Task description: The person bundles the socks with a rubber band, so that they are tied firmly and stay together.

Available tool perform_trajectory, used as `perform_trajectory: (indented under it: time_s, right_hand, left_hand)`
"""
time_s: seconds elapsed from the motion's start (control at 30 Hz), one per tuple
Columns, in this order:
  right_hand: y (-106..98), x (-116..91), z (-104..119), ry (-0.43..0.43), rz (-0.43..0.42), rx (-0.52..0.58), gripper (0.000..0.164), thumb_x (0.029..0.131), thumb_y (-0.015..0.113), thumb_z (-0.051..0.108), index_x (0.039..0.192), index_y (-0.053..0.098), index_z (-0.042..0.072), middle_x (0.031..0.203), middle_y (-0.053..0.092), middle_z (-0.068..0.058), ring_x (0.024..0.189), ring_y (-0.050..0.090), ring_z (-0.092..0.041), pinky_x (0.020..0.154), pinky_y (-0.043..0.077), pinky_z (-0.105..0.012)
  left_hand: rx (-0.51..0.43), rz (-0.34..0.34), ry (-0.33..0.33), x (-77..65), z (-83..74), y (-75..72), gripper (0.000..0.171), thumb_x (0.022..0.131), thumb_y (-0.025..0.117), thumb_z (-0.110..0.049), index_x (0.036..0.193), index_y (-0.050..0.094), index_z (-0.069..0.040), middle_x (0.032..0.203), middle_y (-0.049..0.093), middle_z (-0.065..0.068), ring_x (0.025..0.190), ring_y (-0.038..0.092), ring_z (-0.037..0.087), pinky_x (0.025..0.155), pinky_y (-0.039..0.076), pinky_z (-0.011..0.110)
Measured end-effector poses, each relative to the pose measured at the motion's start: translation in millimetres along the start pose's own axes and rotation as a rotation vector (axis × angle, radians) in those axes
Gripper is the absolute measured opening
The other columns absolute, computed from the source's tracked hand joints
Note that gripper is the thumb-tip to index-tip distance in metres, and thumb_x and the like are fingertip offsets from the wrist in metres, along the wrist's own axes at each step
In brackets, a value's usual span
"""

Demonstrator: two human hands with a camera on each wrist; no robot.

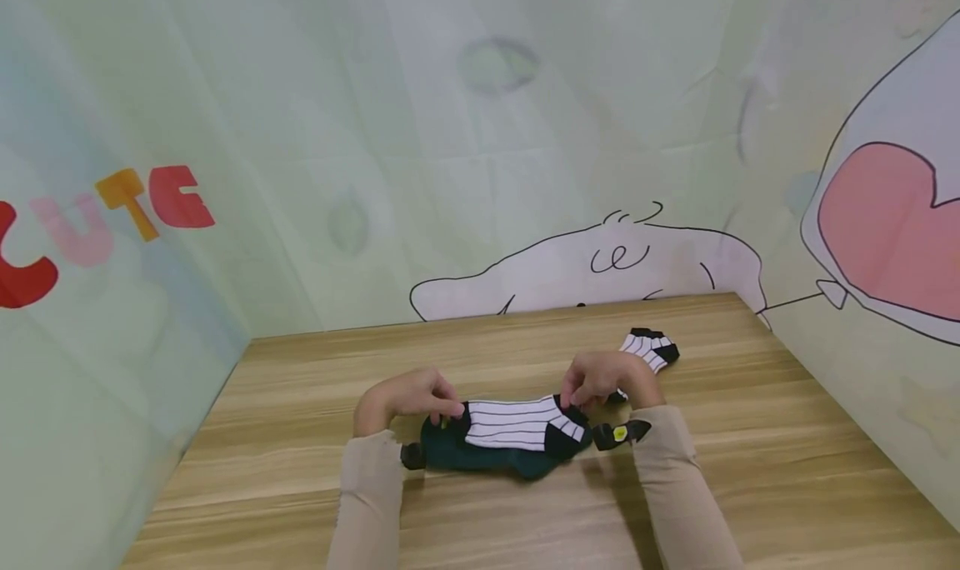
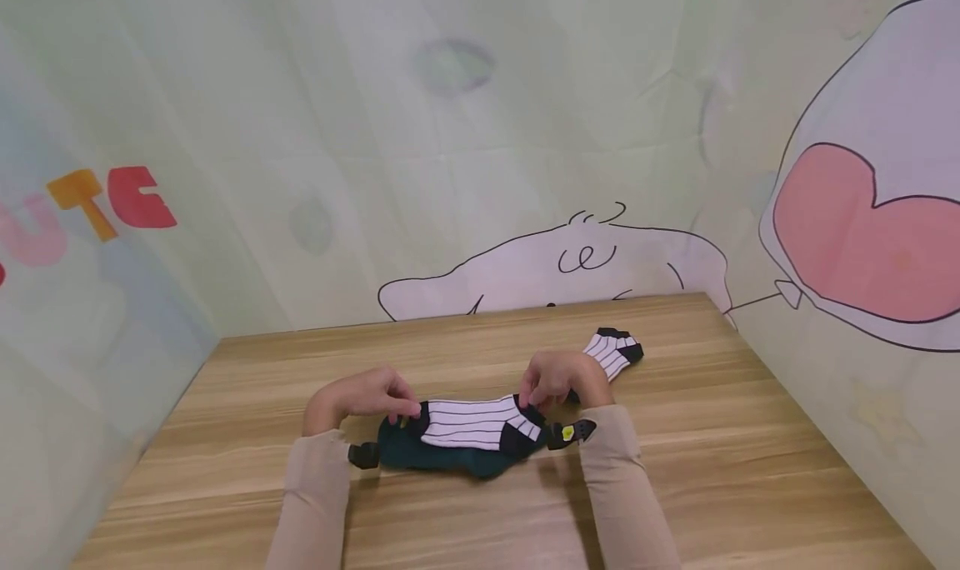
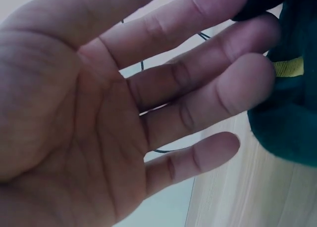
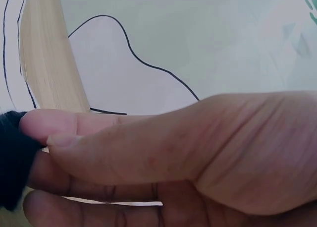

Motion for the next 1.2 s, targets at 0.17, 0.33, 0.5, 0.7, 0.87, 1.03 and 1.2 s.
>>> perform_trajectory:
  time_s: [0.17, 0.33, 0.5, 0.7, 0.87, 1.03, 1.2]
  right_hand:
    - [-1, -1, -2, -0.021, 0.017, 0.004, 0.015, 0.092, 0.060, -0.006, 0.092, 0.071, 0.004, 0.085, 0.066, -0.003, 0.071, 0.059, -0.015, 0.065, 0.047, -0.028]
    - [-2, -1, -4, -0.041, 0.025, 0.008, 0.013, 0.093, 0.060, -0.005, 0.094, 0.069, 0.005, 0.088, 0.066, -0.004, 0.072, 0.058, -0.015, 0.064, 0.046, -0.028]
    - [-4, -3, -7, -0.045, 0.015, 0.020, 0.011, 0.095, 0.060, -0.002, 0.097, 0.068, 0.005, 0.090, 0.065, -0.005, 0.076, 0.059, -0.016, 0.067, 0.048, -0.030]
    - [-5, -4, -8, -0.051, 0.011, 0.048, 0.010, 0.096, 0.059, 0.000, 0.102, 0.066, 0.004, 0.090, 0.067, -0.007, 0.078, 0.062, -0.018, 0.069, 0.050, -0.032]
    - [-9, -5, -10, -0.052, -0.013, 0.052, 0.013, 0.096, 0.058, 0.000, 0.106, 0.065, 0.003, 0.092, 0.067, -0.009, 0.080, 0.063, -0.020, 0.071, 0.051, -0.034]
    - [-14, -8, -14, -0.030, -0.078, 0.071, 0.014, 0.096, 0.058, 0.000, 0.108, 0.066, 0.003, 0.090, 0.066, -0.010, 0.078, 0.063, -0.020, 0.068, 0.049, -0.033]
    - [-20, -10, -19, 0.015, -0.160, 0.097, 0.017, 0.096, 0.059, 0.000, 0.111, 0.065, 0.003, 0.089, 0.067, -0.011, 0.077, 0.063, -0.020, 0.065, 0.045, -0.030]
  left_hand:
    - [-0.016, 0.008, -0.039, 1.0, 0.1, 2.0, 0.022, 0.097, 0.066, -0.020, 0.099, 0.077, 0.000, 0.088, 0.071, 0.006, 0.072, 0.062, 0.018, 0.076, 0.048, 0.032]
    - [0.002, -0.013, -0.070, 1.1, 0.7, 1.9, 0.024, 0.098, 0.065, -0.021, 0.103, 0.077, -0.001, 0.096, 0.072, 0.006, 0.075, 0.064, 0.019, 0.080, 0.049, 0.034]
    - [0.032, -0.039, -0.092, 0.9, 1.0, 0.7, 0.025, 0.098, 0.066, -0.024, 0.104, 0.078, -0.003, 0.096, 0.072, 0.004, 0.076, 0.063, 0.019, 0.079, 0.047, 0.034]
    - [0.086, -0.066, -0.106, 2.1, 1.5, -0.7, 0.026, 0.097, 0.066, -0.027, 0.104, 0.078, -0.005, 0.085, 0.069, 0.004, 0.075, 0.060, 0.019, 0.070, 0.042, 0.031]
    - [0.105, -0.072, -0.112, 2.1, 1.0, -1.2, 0.027, 0.098, 0.064, -0.028, 0.111, 0.075, -0.007, 0.093, 0.068, 0.003, 0.079, 0.061, 0.018, 0.073, 0.046, 0.033]
    - [0.069, -0.082, -0.104, 2.4, -0.4, -1.5, 0.032, 0.099, 0.063, -0.027, 0.124, 0.069, -0.008, 0.106, 0.067, 0.003, 0.083, 0.061, 0.019, 0.079, 0.049, 0.037]
    - [0.059, -0.097, -0.061, 2.2, -1.7, -2.1, 0.036, 0.100, 0.063, -0.027, 0.129, 0.064, -0.006, 0.116, 0.067, 0.007, 0.087, 0.063, 0.020, 0.083, 0.052, 0.040]
Point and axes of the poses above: each hand's wrist, its own x-axis towards the middle knuckle, its own y-axis out of the palm, z = x × y, the point moved 5 cm from there along x, towards the middle knuckle
